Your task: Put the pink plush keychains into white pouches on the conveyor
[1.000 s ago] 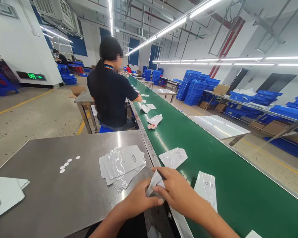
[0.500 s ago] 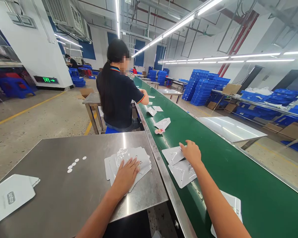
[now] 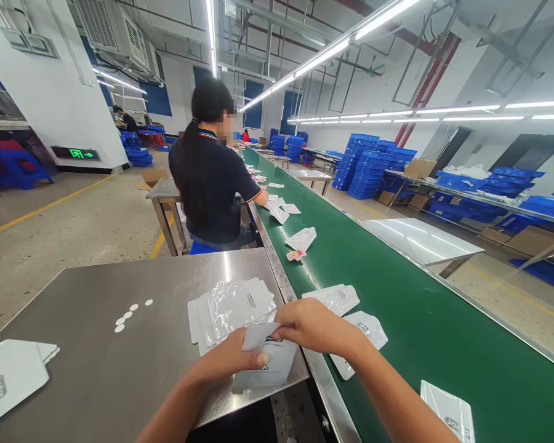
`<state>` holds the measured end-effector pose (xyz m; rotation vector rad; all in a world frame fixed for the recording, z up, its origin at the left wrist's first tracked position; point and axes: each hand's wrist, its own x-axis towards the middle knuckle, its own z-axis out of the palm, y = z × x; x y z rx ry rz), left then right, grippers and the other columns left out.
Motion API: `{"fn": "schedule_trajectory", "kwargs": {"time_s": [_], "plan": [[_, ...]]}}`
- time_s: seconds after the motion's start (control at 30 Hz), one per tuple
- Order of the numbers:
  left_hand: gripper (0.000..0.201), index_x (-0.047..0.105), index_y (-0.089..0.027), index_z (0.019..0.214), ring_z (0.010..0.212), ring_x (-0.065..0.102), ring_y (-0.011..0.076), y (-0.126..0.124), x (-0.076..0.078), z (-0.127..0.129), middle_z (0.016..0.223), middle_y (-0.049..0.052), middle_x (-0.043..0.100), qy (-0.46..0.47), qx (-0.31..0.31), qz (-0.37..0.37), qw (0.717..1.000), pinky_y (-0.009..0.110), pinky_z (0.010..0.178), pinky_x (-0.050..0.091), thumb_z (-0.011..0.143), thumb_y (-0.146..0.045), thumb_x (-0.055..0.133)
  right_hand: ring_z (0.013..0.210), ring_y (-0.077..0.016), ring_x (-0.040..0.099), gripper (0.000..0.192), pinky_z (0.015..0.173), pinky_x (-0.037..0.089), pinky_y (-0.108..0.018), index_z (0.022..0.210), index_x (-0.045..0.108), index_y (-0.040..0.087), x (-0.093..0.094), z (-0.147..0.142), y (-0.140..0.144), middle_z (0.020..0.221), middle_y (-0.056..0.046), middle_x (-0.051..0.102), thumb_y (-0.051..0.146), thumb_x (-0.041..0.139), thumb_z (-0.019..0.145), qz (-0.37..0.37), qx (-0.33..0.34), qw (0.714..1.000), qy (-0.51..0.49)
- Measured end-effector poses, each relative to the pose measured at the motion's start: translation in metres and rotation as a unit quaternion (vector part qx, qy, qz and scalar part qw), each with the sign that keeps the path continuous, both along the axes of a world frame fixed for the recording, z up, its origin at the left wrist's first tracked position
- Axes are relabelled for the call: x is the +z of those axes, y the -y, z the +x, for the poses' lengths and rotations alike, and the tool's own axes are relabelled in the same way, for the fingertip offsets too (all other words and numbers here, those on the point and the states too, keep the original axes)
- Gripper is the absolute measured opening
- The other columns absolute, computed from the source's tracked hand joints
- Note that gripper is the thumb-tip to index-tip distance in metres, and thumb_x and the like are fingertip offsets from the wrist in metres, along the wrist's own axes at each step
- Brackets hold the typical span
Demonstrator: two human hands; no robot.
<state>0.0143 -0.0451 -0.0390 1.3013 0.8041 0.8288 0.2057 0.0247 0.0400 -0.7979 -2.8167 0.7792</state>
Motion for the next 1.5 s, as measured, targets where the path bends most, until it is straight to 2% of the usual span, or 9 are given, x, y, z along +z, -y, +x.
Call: {"fn": "schedule_trajectory", "kwargs": {"time_s": [0.07, 0.17, 0.27, 0.43, 0.57, 0.83, 0.97, 1.23, 1.5], "plan": [[0.049, 0.061, -0.013, 0.107, 0.090, 0.059, 0.0240, -0.003, -0.010, 0.009, 0.097, 0.008, 0.066, 0.032, 0.052, -0.059, 0.996, 0.033, 0.079, 0.044, 0.075, -0.049, 0.061, 0.064, -0.0115, 0.055, 0.025, 0.059, 0.040, -0.021, 0.076, 0.066, 0.020, -0.005, -0.001, -0.022, 0.071, 0.001, 0.063, 0.042, 0.057, 0.081, -0.066, -0.026, 0.997, 0.017], [0.050, 0.058, -0.014, 0.112, 0.095, 0.059, 0.0243, -0.005, -0.024, 0.020, 0.104, 0.011, 0.065, 0.117, 0.142, -0.152, 0.971, 0.037, 0.087, 0.043, 0.079, -0.051, 0.056, 0.062, -0.0138, 0.058, 0.039, 0.056, 0.043, -0.022, 0.081, 0.065, 0.018, -0.018, 0.003, -0.079, 0.071, -0.002, 0.065, 0.055, 0.054, 0.077, -0.120, -0.261, 0.958, 0.002], [0.051, 0.058, -0.015, 0.112, 0.097, 0.059, 0.0243, -0.005, -0.030, 0.024, 0.109, 0.012, 0.064, 0.155, 0.177, -0.202, 0.951, 0.039, 0.091, 0.042, 0.076, -0.050, 0.060, 0.057, -0.0163, 0.058, 0.051, 0.055, 0.044, -0.027, 0.082, 0.062, 0.013, -0.034, 0.012, -0.136, 0.069, -0.010, 0.064, 0.055, 0.034, 0.086, -0.078, -0.429, 0.900, -0.018], [0.048, 0.063, -0.010, 0.098, 0.083, 0.062, 0.0224, -0.007, -0.033, 0.023, 0.090, 0.011, 0.068, 0.166, 0.182, -0.182, 0.952, 0.036, 0.083, 0.045, 0.069, -0.048, 0.068, 0.052, -0.0153, 0.057, 0.034, 0.053, 0.043, -0.026, 0.076, 0.057, 0.014, -0.063, 0.004, -0.170, 0.058, -0.007, 0.061, 0.039, 0.038, 0.088, -0.071, -0.465, 0.882, -0.026], [0.042, 0.065, -0.008, 0.084, 0.070, 0.060, 0.0182, -0.009, -0.033, 0.023, 0.077, 0.008, 0.066, 0.171, 0.151, -0.139, 0.964, 0.031, 0.071, 0.044, 0.062, -0.042, 0.076, 0.056, -0.0129, 0.056, 0.016, 0.057, 0.042, -0.023, 0.078, 0.054, 0.017, -0.064, -0.012, -0.153, 0.061, -0.001, 0.061, 0.032, 0.049, 0.081, -0.035, -0.432, 0.899, -0.062], [0.038, 0.062, -0.011, 0.081, 0.065, 0.051, 0.0119, -0.004, -0.028, 0.032, 0.072, 0.001, 0.059, 0.150, 0.137, -0.092, 0.975, 0.022, 0.062, 0.037, 0.060, -0.039, 0.077, 0.052, -0.0100, 0.050, 0.030, 0.052, 0.041, -0.022, 0.079, 0.051, 0.020, -0.006, 0.001, -0.040, 0.062, 0.003, 0.056, 0.050, 0.052, 0.081, -0.086, -0.278, 0.922, -0.254], [0.037, 0.063, -0.011, 0.085, 0.068, 0.048, 0.0127, -0.002, -0.033, 0.038, 0.074, 0.001, 0.057, 0.111, 0.132, -0.049, 0.984, 0.022, 0.063, 0.036, 0.064, -0.039, 0.073, 0.053, -0.0096, 0.047, 0.030, 0.050, 0.039, -0.021, 0.078, 0.053, 0.019, 0.010, 0.015, 0.004, 0.060, 0.003, 0.053, 0.049, 0.052, 0.083, -0.096, -0.255, 0.944, -0.185], [0.032, 0.063, -0.013, 0.083, 0.066, 0.042, 0.0115, 0.004, -0.020, 0.045, 0.069, -0.002, 0.050, 0.040, 0.116, -0.008, 0.992, 0.020, 0.060, 0.032, 0.065, -0.037, 0.072, 0.062, -0.0119, 0.049, 0.025, 0.052, 0.035, -0.022, 0.082, 0.056, 0.022, 0.031, 0.039, 0.033, 0.073, 0.000, 0.061, 0.044, 0.046, 0.087, 0.010, -0.204, 0.975, -0.082], [0.028, 0.063, -0.014, 0.086, 0.066, 0.045, 0.0117, 0.011, -0.015, 0.047, 0.071, -0.003, 0.055, 0.008, 0.098, -0.005, 0.995, 0.021, 0.060, 0.033, 0.065, -0.030, 0.071, 0.063, -0.0115, 0.056, 0.020, 0.058, 0.042, -0.022, 0.083, 0.057, 0.023, 0.020, 0.035, 0.040, 0.074, 0.002, 0.064, 0.035, 0.043, 0.090, 0.019, -0.179, 0.983, -0.047]]}}
